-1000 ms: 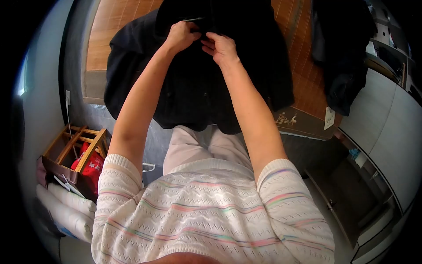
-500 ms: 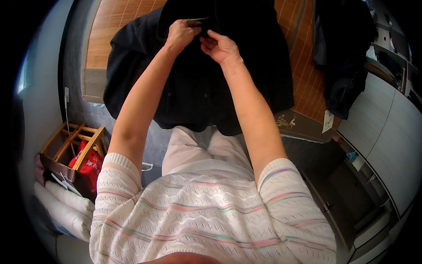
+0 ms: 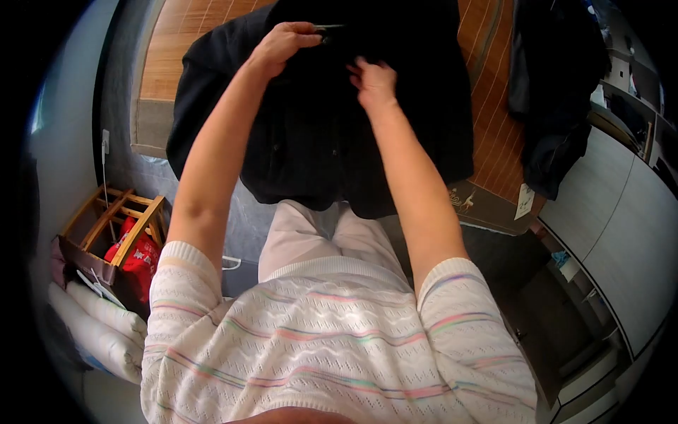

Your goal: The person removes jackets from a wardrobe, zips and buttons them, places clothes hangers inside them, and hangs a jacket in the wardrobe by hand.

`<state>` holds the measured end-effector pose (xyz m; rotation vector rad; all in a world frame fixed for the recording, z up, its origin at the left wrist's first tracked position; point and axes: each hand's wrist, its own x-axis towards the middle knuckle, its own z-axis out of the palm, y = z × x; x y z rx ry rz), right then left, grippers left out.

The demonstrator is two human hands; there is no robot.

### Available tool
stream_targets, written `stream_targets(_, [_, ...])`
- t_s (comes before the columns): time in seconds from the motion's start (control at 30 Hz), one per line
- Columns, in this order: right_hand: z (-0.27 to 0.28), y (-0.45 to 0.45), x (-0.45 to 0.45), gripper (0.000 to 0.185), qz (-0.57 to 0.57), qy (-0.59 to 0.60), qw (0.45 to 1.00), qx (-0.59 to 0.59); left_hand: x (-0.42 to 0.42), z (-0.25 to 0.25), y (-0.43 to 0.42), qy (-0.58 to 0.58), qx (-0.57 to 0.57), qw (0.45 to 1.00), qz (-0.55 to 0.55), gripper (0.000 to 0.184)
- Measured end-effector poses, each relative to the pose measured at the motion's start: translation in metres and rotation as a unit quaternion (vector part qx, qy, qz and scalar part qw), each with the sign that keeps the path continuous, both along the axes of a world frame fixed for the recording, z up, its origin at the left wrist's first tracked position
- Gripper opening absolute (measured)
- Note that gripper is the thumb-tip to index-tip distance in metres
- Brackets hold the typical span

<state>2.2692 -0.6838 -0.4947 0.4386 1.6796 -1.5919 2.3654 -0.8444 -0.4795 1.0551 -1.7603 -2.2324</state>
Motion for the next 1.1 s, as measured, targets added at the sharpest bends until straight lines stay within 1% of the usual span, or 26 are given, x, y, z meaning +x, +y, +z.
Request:
stream_targets(0.03, [0.001,0.015,-0.015,0.049,0.008,-0.004,1.000,0.017,0.006,-0.002,-0.008,-0.016,-0.076,0.993,-0.091,0.025])
stream_targets(0.07, [0.007,0.023,-0.024,0.027,0.003,0.030,0.997,0.077,0.010,0.001,-0.010,-0.033,-0.133,0.981,-0.135,0.026])
stream_targets(0.1, [0.013,0.033,-0.037,0.023,0.022,0.060,0.991,0.119,0.016,0.009,-0.009,-0.051,-0.189,0.964,-0.178,0.027])
stream_targets(0.13, [0.023,0.034,-0.044,0.023,0.041,0.091,0.982,0.160,0.021,0.018,-0.009,-0.068,-0.244,0.942,-0.219,0.029])
stream_targets(0.17, [0.028,0.033,-0.045,0.024,0.102,0.112,0.971,0.184,0.021,0.028,-0.008,-0.083,-0.250,0.931,-0.253,0.027])
stream_targets(0.23, [0.041,0.034,-0.041,0.032,0.221,0.156,0.935,0.230,0.019,0.025,-0.005,-0.070,-0.292,0.920,-0.253,0.025])
stream_targets(0.27, [0.040,0.028,-0.027,0.043,0.257,0.147,0.924,0.240,0.018,0.025,-0.004,-0.060,-0.308,0.917,-0.245,0.025])
stream_targets(0.3, [0.037,0.021,-0.011,0.040,0.311,0.145,0.915,0.213,0.018,0.026,-0.003,-0.052,-0.322,0.913,-0.245,0.024])
stream_targets(0.33, [0.036,0.011,0.004,0.032,0.354,0.163,0.902,0.187,0.017,0.028,-0.002,-0.045,-0.337,0.908,-0.244,0.024])
stream_targets(0.4, [0.041,-0.016,0.023,0.023,0.300,0.132,0.943,0.052,0.017,0.030,-0.004,-0.035,-0.374,0.895,-0.242,0.023])
stream_targets(0.47, [0.023,-0.033,0.015,0.023,0.289,0.305,0.905,0.065,0.019,0.036,-0.006,-0.026,-0.415,0.877,-0.240,0.023])
stream_targets(0.5, [0.013,-0.043,0.009,0.025,0.278,0.389,0.875,0.071,0.021,0.044,-0.008,-0.048,-0.413,0.874,-0.252,0.023])
stream_targets(0.53, [0.015,-0.049,0.004,0.030,0.273,0.424,0.859,0.085,0.024,0.047,-0.006,-0.058,-0.431,0.863,-0.258,0.022])
stream_targets(0.6, [0.021,-0.057,-0.005,0.037,0.324,0.321,0.889,0.041,0.028,0.053,-0.004,-0.076,-0.467,0.840,-0.265,0.021])
stream_targets(0.63, [0.028,-0.063,-0.007,0.040,0.340,0.284,0.896,0.037,0.029,0.059,-0.002,-0.093,-0.448,0.841,-0.287,0.022])
stream_targets(0.7, [0.038,-0.076,-0.014,0.046,0.373,0.209,0.904,0.029,0.030,0.065,0.003,-0.111,-0.471,0.819,-0.309,0.021])
stream_targets(0.73, [0.039,-0.082,-0.021,0.054,0.372,0.142,0.917,0.000,0.030,0.067,0.004,-0.121,-0.478,0.811,-0.315,0.021])
stream_targets(0.8, [0.039,-0.093,-0.032,0.056,0.408,0.050,0.911,-0.029,0.029,0.074,0.007,-0.139,-0.511,0.782,-0.329,0.022])
stream_targets(0.83, [0.036,-0.097,-0.030,0.056,0.404,0.044,0.913,-0.046,0.030,0.078,0.008,-0.147,-0.527,0.766,-0.337,0.023])
stream_targets(0.9, [0.028,-0.101,-0.022,0.055,0.393,0.032,0.916,-0.076,0.034,0.083,0.009,-0.141,-0.552,0.756,-0.322,0.024])
stream_targets(1.0, [0.013,-0.098,-0.021,0.054,0.368,0.000,0.914,-0.172,0.040,0.089,0.007,-0.139,-0.569,0.753,-0.300,0.025])
stream_targets(1.03, [0.010,-0.099,-0.017,0.053,0.355,0.014,0.916,-0.186,0.042,0.090,0.007,-0.140,-0.571,0.754,-0.294,0.025])
stream_targets(1.1, [0.006,-0.107,-0.013,0.051,0.419,0.110,0.887,-0.162,0.044,0.088,0.009,-0.141,-0.579,0.756,-0.272,0.026])
